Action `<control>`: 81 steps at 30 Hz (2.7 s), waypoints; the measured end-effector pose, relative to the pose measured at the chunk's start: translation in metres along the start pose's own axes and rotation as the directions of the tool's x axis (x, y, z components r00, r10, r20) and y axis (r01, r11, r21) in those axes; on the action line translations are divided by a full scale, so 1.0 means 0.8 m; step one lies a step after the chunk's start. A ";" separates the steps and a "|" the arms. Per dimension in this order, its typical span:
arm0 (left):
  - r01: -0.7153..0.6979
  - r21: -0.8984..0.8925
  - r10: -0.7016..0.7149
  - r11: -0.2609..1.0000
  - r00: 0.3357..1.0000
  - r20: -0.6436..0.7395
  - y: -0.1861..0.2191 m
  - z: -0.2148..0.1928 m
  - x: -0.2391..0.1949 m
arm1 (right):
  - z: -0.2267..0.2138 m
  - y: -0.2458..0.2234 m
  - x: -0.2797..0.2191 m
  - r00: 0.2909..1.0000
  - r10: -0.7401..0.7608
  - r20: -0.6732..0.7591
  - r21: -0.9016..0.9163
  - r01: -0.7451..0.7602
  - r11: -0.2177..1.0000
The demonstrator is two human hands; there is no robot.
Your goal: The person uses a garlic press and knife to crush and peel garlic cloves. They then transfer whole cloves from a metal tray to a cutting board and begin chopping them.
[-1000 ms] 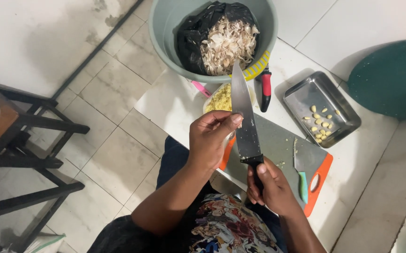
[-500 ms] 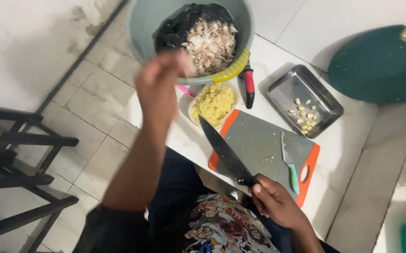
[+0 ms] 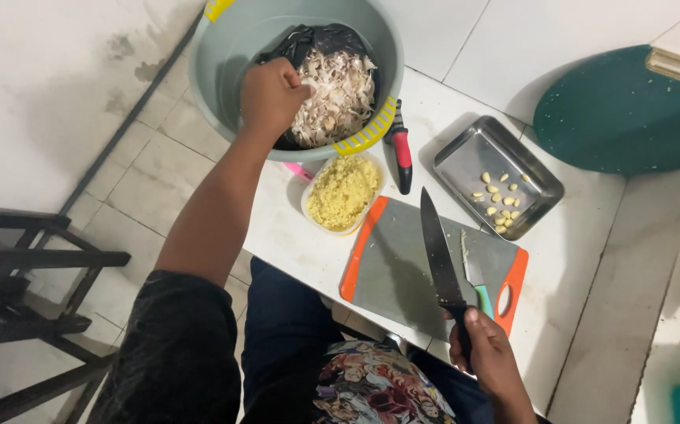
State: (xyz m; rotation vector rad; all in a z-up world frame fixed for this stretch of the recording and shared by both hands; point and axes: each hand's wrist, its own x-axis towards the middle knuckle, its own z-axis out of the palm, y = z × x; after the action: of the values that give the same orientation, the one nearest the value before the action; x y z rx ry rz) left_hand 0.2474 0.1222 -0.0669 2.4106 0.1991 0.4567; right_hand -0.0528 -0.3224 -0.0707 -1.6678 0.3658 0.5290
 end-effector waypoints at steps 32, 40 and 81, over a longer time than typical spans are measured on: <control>0.062 -0.342 -0.134 0.938 0.972 -0.191 0.037 0.041 -0.416 | -0.086 0.053 0.081 0.822 -0.277 -0.497 -0.564 -0.063 0.823; -0.189 0.016 0.189 0.982 0.976 -0.108 0.008 0.072 -0.345 | -0.117 0.065 0.100 0.775 -0.132 -0.617 -0.380 -0.147 0.913; 0.757 -0.248 -0.651 0.605 0.649 0.394 -0.014 0.045 -0.262 | -0.081 0.012 0.114 0.870 -0.082 -0.487 -0.414 -0.147 0.898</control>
State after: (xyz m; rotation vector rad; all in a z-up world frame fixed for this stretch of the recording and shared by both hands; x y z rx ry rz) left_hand 0.0665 0.0555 -0.1568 1.7548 0.8370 -0.2003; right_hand 0.0278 -0.3829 -0.1205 -2.2483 0.6897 0.2004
